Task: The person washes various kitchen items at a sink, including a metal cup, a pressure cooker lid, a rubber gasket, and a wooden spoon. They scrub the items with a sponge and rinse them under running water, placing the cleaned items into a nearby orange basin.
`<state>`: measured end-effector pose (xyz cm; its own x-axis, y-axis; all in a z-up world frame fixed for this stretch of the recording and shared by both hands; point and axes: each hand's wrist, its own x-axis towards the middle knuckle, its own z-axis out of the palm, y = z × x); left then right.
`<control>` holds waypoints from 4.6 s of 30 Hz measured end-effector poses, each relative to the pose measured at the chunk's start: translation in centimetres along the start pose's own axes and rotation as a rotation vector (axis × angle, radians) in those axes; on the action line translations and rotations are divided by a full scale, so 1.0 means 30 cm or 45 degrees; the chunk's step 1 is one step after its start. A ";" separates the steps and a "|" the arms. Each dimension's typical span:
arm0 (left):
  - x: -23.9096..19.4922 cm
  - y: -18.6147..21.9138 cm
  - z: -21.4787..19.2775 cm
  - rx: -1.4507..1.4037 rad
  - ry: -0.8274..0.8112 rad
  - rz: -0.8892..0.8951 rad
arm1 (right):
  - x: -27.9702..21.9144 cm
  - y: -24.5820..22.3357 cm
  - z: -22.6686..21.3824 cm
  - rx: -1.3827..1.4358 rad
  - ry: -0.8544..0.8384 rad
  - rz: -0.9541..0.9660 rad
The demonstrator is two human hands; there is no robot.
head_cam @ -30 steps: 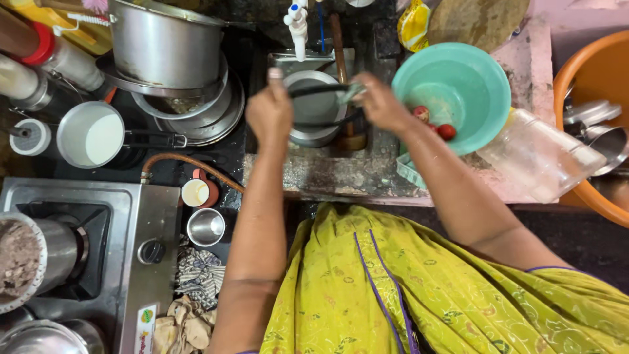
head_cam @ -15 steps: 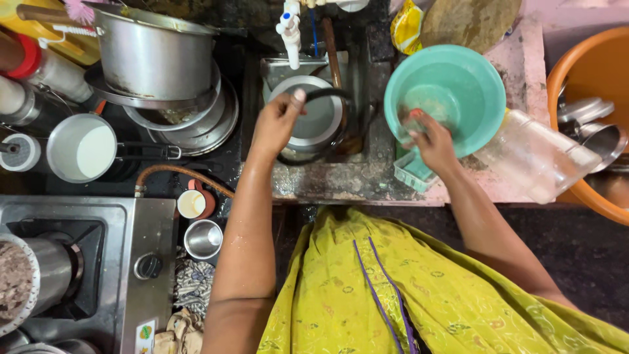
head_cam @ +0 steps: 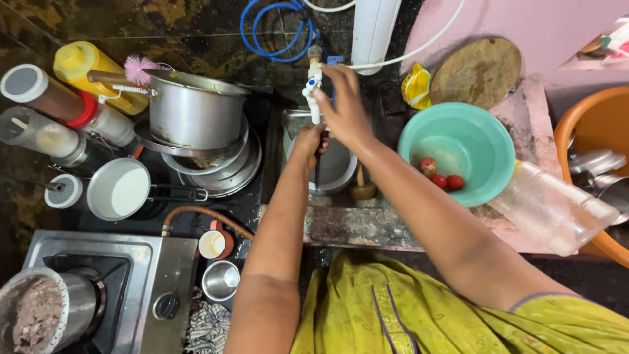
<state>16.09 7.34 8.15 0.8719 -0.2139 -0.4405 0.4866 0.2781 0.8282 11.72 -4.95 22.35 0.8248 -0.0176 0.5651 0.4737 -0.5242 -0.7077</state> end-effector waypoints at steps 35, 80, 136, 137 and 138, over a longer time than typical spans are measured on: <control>-0.278 0.189 -0.130 1.320 0.550 0.587 | -0.174 0.553 0.373 0.665 -0.527 1.064; 0.035 0.035 -0.058 1.331 0.075 0.546 | -0.075 0.639 0.232 0.217 -0.670 0.670; -0.664 0.245 0.006 0.964 0.303 0.828 | 0.194 0.022 -0.075 -0.709 -0.440 -0.649; -0.677 0.254 0.027 0.970 0.333 0.810 | 0.152 0.049 -0.074 -0.565 -0.335 -0.596; -0.687 0.274 0.047 0.980 0.360 0.800 | 0.126 0.081 -0.084 -0.426 -0.220 -0.547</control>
<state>2.04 12.72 24.51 0.9861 0.0187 0.1651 -0.1409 -0.4324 0.8906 15.21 -8.44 23.83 0.6315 0.3811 0.6752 0.6772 -0.6952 -0.2410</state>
